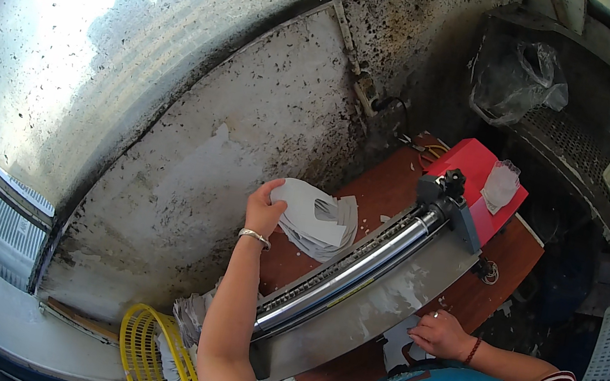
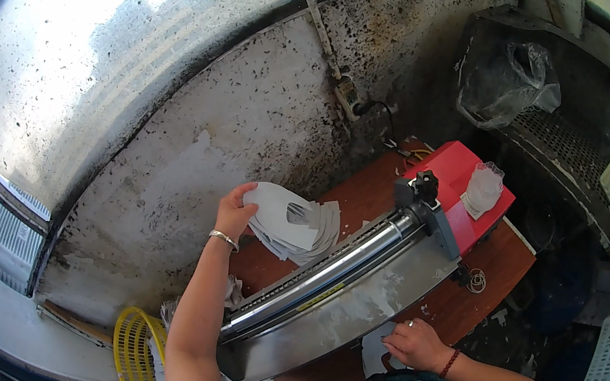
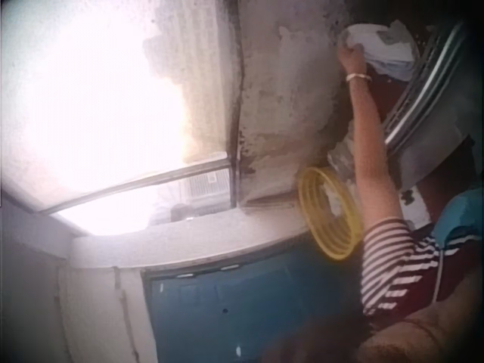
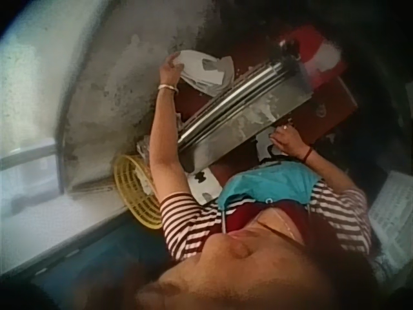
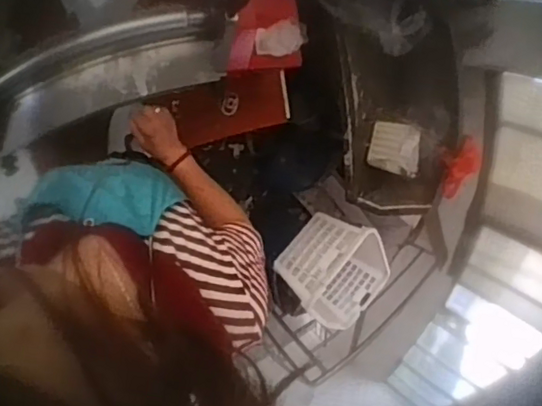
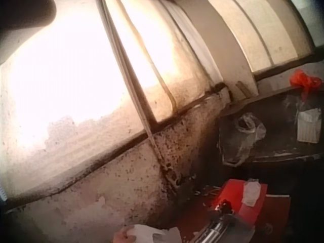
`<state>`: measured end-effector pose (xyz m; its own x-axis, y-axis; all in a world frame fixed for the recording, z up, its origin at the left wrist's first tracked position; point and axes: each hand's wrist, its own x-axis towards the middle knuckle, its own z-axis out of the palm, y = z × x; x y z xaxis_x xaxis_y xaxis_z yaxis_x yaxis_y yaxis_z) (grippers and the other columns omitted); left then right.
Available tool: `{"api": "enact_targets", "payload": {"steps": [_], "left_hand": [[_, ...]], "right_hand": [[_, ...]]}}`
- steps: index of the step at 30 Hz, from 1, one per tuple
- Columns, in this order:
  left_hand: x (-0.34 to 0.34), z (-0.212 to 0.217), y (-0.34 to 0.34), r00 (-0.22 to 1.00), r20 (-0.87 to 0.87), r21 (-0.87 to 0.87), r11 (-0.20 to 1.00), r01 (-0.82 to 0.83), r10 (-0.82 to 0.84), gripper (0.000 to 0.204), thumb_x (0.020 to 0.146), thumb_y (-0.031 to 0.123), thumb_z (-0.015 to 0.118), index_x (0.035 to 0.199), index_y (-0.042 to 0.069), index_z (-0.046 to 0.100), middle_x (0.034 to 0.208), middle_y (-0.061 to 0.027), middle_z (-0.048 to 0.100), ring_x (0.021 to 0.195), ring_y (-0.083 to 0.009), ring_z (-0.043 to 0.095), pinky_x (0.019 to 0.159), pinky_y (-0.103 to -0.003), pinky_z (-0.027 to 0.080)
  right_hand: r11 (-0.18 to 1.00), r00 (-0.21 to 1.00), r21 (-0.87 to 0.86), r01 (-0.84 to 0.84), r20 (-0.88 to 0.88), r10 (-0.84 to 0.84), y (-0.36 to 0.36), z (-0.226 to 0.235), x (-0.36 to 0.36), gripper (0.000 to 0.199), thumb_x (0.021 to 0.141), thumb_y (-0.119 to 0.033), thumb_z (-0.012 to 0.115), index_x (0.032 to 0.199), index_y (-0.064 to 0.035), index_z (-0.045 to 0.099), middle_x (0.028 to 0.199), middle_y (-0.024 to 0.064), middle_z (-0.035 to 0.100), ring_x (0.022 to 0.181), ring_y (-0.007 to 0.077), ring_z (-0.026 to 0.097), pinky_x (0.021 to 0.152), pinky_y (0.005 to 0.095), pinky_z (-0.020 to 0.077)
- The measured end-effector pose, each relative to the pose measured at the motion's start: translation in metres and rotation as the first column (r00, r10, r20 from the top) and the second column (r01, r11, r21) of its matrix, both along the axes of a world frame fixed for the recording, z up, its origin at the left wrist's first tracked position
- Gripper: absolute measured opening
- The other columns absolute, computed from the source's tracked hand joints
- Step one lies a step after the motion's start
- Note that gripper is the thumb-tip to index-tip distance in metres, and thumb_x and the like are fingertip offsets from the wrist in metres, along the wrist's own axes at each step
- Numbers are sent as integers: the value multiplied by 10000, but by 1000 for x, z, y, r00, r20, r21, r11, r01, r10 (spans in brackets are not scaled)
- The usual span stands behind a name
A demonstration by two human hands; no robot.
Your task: The person feeds fabric pieces through a roller machine by hand, collects the processed pieces on the other side, and gathers the finished stack.
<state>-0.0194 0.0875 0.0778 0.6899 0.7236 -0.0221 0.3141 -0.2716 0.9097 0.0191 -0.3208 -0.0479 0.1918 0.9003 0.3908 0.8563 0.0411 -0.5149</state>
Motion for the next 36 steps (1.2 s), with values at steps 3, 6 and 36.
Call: {"api": "enact_targets", "payload": {"steps": [3, 6, 36], "left_hand": [[1, -29, 22, 993, -58, 393, 917, -70, 100, 480, 694, -9, 494, 1166, 70, 519, 847, -124, 622, 715, -213, 605, 650, -356, 501], [6, -43, 48, 970, -200, 609, 793, 10, 141, 503, 682, 36, 553, 1179, 79, 488, 792, -133, 611, 658, -209, 624, 568, -330, 491], [-25, -61, -72, 833, -315, 76, 863, 500, -455, 236, 838, 117, 502, 1032, 5, 575, 926, -122, 630, 830, -183, 596, 723, -284, 453]], "right_hand": [[999, 1000, -35, -22, 11, 22, 1, 0, -1, 69, 715, -166, 635, 773, -130, 633, 671, 7, 485, 612, 174, 508, 573, 312, 400], [998, 1000, -57, -13, 10, 13, 1, -6, -2, 77, 715, -177, 638, 782, -140, 636, 672, 5, 490, 611, 176, 513, 569, 315, 405], [773, 949, -556, 305, 113, -294, -22, -69, -5, 390, 716, -288, 619, 1018, -46, 576, 941, 132, 556, 953, 298, 518, 809, 402, 393]]}}
